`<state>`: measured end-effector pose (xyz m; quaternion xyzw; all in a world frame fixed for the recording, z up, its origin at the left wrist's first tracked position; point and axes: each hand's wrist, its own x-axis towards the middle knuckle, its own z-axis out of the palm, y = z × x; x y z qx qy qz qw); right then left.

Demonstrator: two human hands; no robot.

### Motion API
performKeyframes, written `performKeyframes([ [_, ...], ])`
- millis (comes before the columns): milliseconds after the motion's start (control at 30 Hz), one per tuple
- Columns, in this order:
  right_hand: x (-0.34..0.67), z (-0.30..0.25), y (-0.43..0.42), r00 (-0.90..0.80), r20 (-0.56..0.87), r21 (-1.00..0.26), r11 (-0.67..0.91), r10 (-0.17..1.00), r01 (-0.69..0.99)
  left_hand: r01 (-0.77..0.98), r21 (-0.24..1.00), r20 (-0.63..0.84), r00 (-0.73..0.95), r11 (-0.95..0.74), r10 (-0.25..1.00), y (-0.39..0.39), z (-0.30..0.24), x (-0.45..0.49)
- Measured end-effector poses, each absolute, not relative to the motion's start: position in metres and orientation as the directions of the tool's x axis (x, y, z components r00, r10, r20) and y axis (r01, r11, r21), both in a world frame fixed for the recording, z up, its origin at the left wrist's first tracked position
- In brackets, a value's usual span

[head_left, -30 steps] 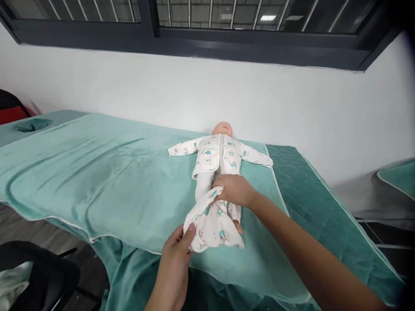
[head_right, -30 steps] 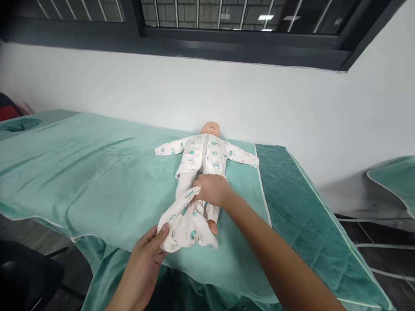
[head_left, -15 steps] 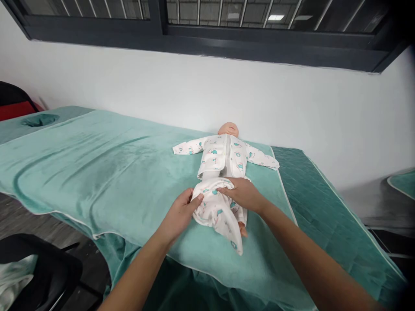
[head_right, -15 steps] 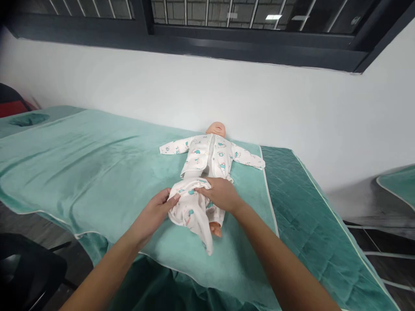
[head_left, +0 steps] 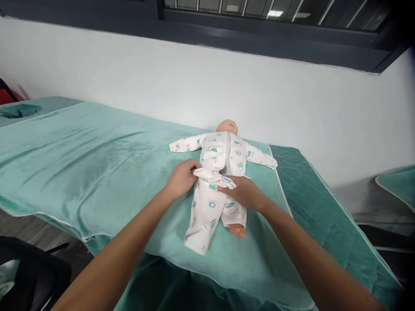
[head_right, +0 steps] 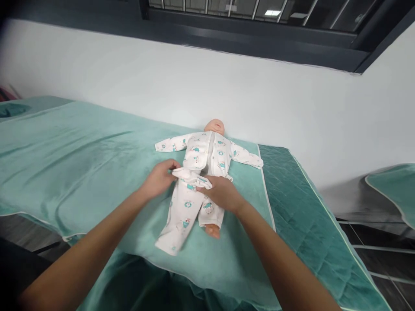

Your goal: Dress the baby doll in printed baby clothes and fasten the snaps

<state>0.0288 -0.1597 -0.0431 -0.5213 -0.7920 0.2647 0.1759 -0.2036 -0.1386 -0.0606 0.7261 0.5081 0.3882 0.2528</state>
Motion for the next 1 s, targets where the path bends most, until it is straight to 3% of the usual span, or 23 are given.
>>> performKeyframes([
  [133, 0.026, -0.046, -0.152, -0.287, 0.053, -0.504, 0.274, 0.957, 0.819, 0.633, 0.651, 0.513, 0.04, -0.419, 0.857, -0.126, -0.075, -0.182],
  [233, 0.017, -0.05, -0.144, -0.212, 0.145, -0.397, 0.254, 0.966, 0.882, 0.655, 0.676, 0.479, -0.043, -0.337, 0.877, -0.137, -0.088, -0.179],
  [333, 0.008, -0.052, -0.14, -0.134, 0.137, -0.394, 0.178, 0.981, 0.902, 0.623, 0.766, 0.332, -0.173, -0.158, 0.927, -0.164, -0.092, -0.185],
  [467, 0.013, -0.046, -0.143, -0.211, 0.09, -0.531, 0.226, 0.973, 0.816, 0.603, 0.791, 0.131, 0.003, -0.107, 0.991, -0.203, -0.09, -0.189],
  [567, 0.024, -0.037, -0.147, -0.425, 0.007, -0.644, 0.329, 0.905, 0.691, 0.661, 0.737, 0.15, 0.048, -0.144, 0.987, -0.208, -0.091, -0.185],
  [633, 0.029, -0.032, -0.15, -0.495, -0.053, -0.647, 0.347, 0.867, 0.678, 0.719, 0.68, 0.186, 0.018, -0.142, 0.982, -0.199, -0.091, -0.183],
  [700, 0.029, -0.03, -0.151, -0.456, -0.062, -0.598, 0.333, 0.888, 0.729, 0.785, 0.607, 0.207, -0.003, -0.126, 0.978, -0.185, -0.091, -0.182],
  [867, 0.018, -0.042, -0.151, -0.298, 0.072, -0.534, 0.29, 0.952, 0.795, 0.919, 0.366, 0.291, 0.038, -0.148, 0.956, -0.166, -0.092, -0.179],
  [933, 0.015, -0.048, -0.153, -0.237, 0.122, -0.506, 0.266, 0.964, 0.821, 0.919, 0.36, 0.316, 0.044, -0.162, 0.948, -0.168, -0.092, -0.179],
  [1000, 0.015, -0.049, -0.157, -0.197, 0.144, -0.497, 0.243, 0.97, 0.833, 0.863, 0.464, 0.342, 0.033, -0.199, 0.939, -0.169, -0.089, -0.182],
])
